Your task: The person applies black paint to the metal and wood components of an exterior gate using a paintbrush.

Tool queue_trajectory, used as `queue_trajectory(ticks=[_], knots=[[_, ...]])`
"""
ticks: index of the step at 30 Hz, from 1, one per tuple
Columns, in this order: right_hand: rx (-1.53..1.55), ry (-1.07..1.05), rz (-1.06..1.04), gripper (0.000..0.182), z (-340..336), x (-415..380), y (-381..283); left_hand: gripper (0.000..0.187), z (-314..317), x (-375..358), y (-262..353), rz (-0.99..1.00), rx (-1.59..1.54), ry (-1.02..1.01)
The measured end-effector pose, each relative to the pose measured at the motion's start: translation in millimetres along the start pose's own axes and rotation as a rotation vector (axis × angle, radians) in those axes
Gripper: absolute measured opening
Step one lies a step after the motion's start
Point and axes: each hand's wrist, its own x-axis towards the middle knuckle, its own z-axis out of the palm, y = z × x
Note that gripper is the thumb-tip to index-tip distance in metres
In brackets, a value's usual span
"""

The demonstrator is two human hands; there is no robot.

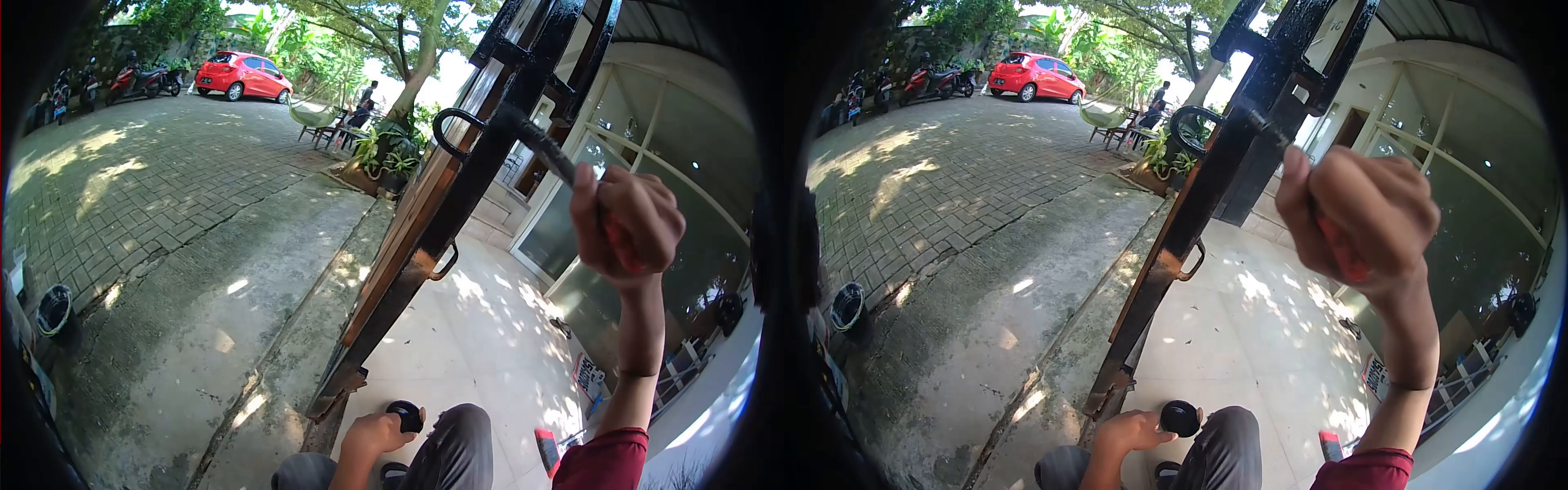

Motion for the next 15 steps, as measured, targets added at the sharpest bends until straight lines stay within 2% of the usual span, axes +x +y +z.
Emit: queue_trajectory(ticks=[1,2,3,4,5,7,8,9,13,15], knots=[[0.213,-0.124,-0.068,0.014,7,-8,-5,0.061,1,-1,-1,0.002,-0.001,-0.006],[0.458,-0.3,-0.084,0.017,13,-24,-15,0.061,2,-1,-1,-0.004,-0.003,0.014],[0.363,-0.386,-0.252,0.013,16,-33,-28,0.061,2,0,-1,-0.009,-0.004,0.039],[0.487,-0.418,-0.197,0.019,16,-40,-41,0.061,3,1,0,-0.007,-0.005,0.042],[0.708,-0.46,-0.085,0.014,12,-36,-45,0.062,4,2,-1,0.004,-0.012,0.035],[0.717,-0.366,0.125,0.022,12,-31,-43,0.062,5,0,0,0.007,-0.021,0.022],[0.594,-0.281,0.126,0.035,15,-25,-33,0.062,3,-3,2,0.004,-0.016,0.014],[0.439,-0.227,0.142,0.033,14,-29,-17,0.062,0,-7,5,0.003,-0.012,0.006],[-0.03,0.01,-0.024,0.034,-7,-11,1,0.062,-7,-13,8,-0.02,-0.024,-0.015],[0.103,-0.082,-0.126,0.033,3,-19,-10,0.062,-5,-14,7,-0.011,-0.027,0.027]])
